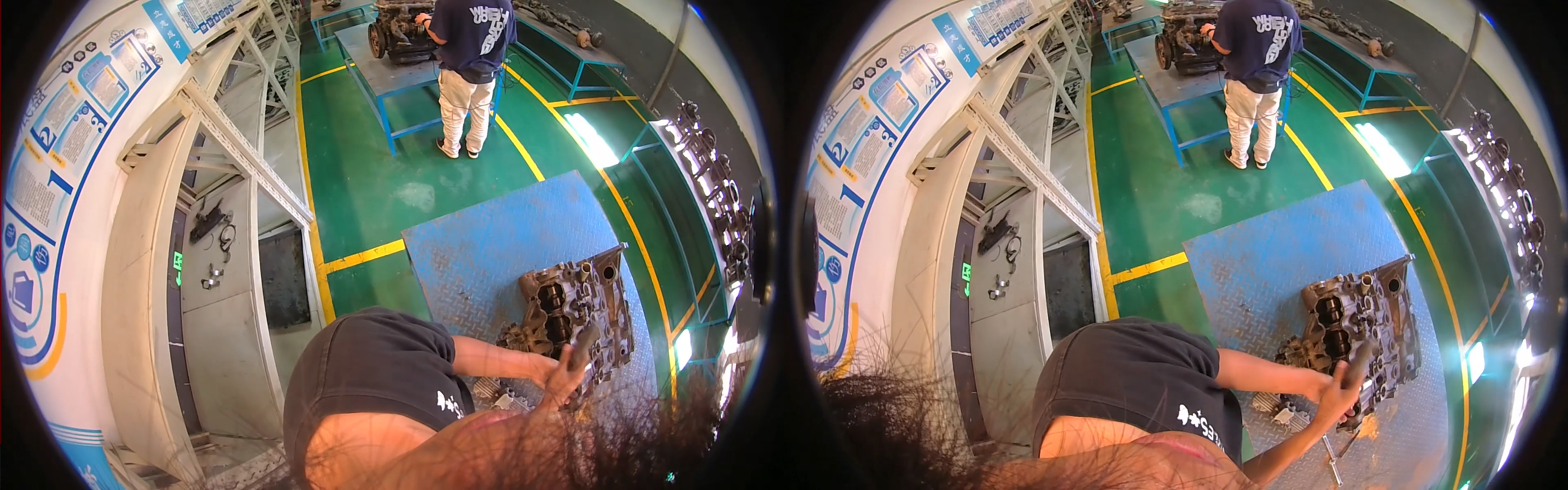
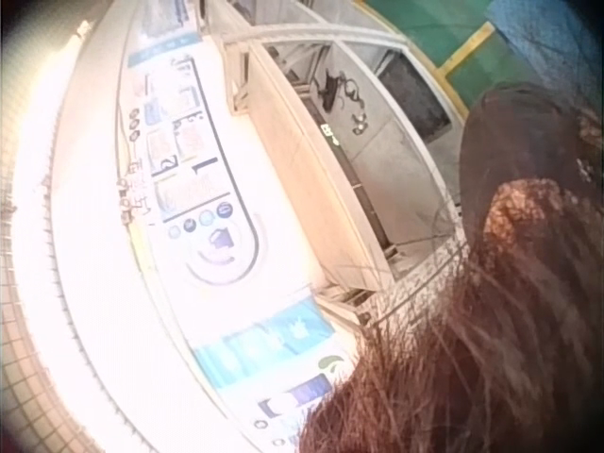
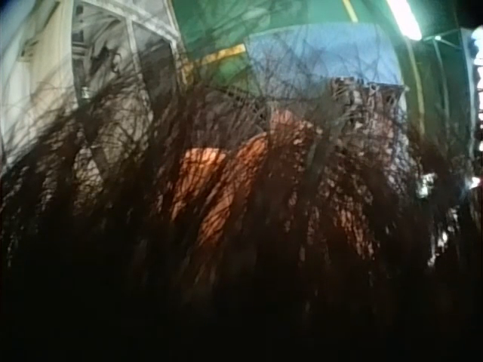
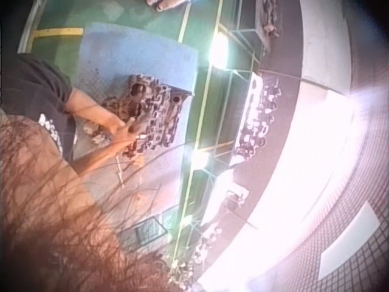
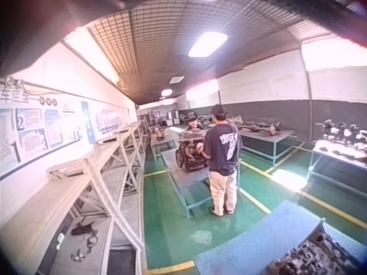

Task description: The person uses a ratchet and socket to work on an engine cylinder head, handling small parts by hand and using the tool to secure or loosen components.

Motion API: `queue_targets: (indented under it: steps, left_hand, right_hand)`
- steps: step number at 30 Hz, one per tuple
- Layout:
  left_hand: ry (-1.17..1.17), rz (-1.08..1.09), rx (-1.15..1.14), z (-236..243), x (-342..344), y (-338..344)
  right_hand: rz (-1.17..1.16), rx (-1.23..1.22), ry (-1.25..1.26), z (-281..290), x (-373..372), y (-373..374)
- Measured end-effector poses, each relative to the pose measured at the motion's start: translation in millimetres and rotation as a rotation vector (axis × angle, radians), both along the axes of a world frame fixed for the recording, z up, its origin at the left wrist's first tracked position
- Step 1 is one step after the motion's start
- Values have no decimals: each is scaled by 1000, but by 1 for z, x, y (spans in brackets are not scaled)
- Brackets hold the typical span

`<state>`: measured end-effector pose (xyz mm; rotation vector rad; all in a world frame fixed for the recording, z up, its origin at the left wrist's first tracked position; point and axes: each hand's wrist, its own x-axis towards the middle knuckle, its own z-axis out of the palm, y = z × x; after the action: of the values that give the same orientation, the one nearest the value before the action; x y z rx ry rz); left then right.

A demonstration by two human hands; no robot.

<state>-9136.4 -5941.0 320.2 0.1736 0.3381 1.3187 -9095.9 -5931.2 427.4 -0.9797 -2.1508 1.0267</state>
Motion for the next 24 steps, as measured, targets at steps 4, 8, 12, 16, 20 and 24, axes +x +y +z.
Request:
queue_targets:
  steps: [4,8,12,16,20,24]
  left_hand:
    - [-144,-37,51,-15,-10,1]
    - [-214,-35,-204,-15,-16,16]
    - [-204,-93,-116,7,-11,6]
    - [-137,-62,-152,26,-9,-2]
    - [-188,-26,-85,-4,-15,3]
    - [-261,-79,-161,-15,-13,6]
  right_hand:
    - [111,-187,241,-24,8,4]
    - [-473,-318,814,-16,22,-27]
    - [-533,-532,1161,-21,46,-29]
    - [-432,-40,394,2,12,-17]
    - [169,-180,55,-11,-18,-5]
    - [-310,-184,423,30,11,-38]
